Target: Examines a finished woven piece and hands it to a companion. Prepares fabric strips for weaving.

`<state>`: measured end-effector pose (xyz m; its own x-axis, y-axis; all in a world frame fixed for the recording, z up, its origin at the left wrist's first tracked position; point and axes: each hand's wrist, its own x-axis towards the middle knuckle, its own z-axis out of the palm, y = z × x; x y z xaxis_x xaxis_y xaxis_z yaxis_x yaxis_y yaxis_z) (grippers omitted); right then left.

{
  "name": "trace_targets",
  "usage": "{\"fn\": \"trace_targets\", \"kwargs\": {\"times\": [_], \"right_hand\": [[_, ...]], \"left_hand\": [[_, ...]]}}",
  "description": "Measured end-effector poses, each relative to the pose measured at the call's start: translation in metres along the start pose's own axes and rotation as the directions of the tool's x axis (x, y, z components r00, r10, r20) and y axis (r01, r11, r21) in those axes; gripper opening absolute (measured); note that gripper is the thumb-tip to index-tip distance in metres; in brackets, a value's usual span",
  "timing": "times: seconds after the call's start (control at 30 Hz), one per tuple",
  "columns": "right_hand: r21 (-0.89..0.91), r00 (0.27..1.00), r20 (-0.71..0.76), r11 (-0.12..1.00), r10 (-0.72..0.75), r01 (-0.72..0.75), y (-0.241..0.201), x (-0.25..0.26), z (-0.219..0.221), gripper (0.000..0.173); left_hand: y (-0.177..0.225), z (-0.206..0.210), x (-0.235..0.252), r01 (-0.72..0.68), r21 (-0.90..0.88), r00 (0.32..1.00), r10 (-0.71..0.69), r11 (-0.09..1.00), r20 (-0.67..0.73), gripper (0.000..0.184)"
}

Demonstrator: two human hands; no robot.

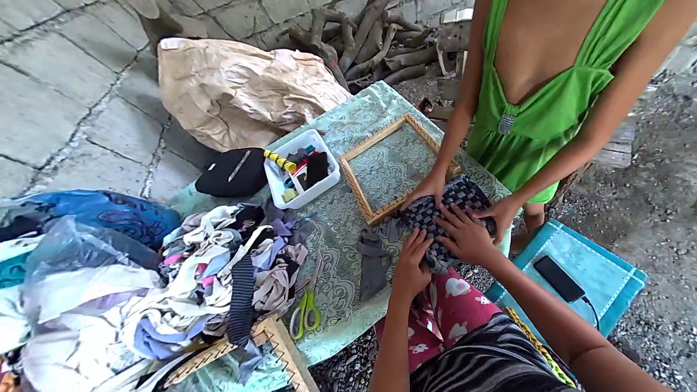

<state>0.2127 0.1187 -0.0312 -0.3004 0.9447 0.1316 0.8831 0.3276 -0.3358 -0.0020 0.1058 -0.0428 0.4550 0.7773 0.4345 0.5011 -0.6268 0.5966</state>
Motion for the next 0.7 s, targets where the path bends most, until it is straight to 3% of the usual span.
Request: {"fn": "trace_targets", "kwargs": {"times": [0.13,0.23,0.33,0.4,0.43,0.53,0.6,0.7], "right_hand": [[-0.031,0.986,-0.156,0.997,0.064,-0.07,-0.001,-0.001,0.005,0.059],[-0.017,0.868,-0.471,0.982,0.16,-0.19,0.015,0.0,-0.003,0.06],[0.081,0.725,-0.684,0.996,0.076,-0.027,0.036,-0.007,-0.02,0.065],[0.131,0.669,-0.741,0.99,0.058,0.059,0.033,-0.015,-0.02,0.066],[0.167,0.675,-0.734,0.983,0.072,0.077,0.027,-0.019,-0.015,0.067],[0.286,0.784,-0.612,0.954,0.108,0.092,0.01,-0.025,0.009,0.066],[0.3,0.847,-0.524,0.95,0.091,0.083,0.001,-0.026,0.028,0.059],[0.222,0.88,-0.473,0.971,0.031,0.085,-0.014,-0.022,0.046,0.04]], "left_hand": [[-0.006,0.002,-0.003,0.013,-0.118,0.998,-0.02,0.993,-0.058,0.054],[-0.007,0.001,-0.005,0.073,-0.184,0.988,-0.095,0.98,-0.119,0.065],[-0.007,-0.003,-0.007,0.061,-0.212,0.977,-0.102,0.975,-0.189,0.061],[-0.007,-0.008,-0.01,0.053,-0.251,0.968,-0.111,0.967,-0.225,0.057],[-0.006,-0.011,-0.014,0.063,-0.257,0.96,-0.13,0.964,-0.249,0.055],[-0.004,-0.027,-0.034,0.147,-0.211,0.918,-0.213,0.966,-0.335,0.052],[-0.008,-0.04,-0.054,0.211,-0.142,0.881,-0.251,0.967,-0.402,0.05],[-0.01,-0.064,-0.085,0.336,-0.069,0.811,-0.326,0.939,-0.487,0.047]]}}
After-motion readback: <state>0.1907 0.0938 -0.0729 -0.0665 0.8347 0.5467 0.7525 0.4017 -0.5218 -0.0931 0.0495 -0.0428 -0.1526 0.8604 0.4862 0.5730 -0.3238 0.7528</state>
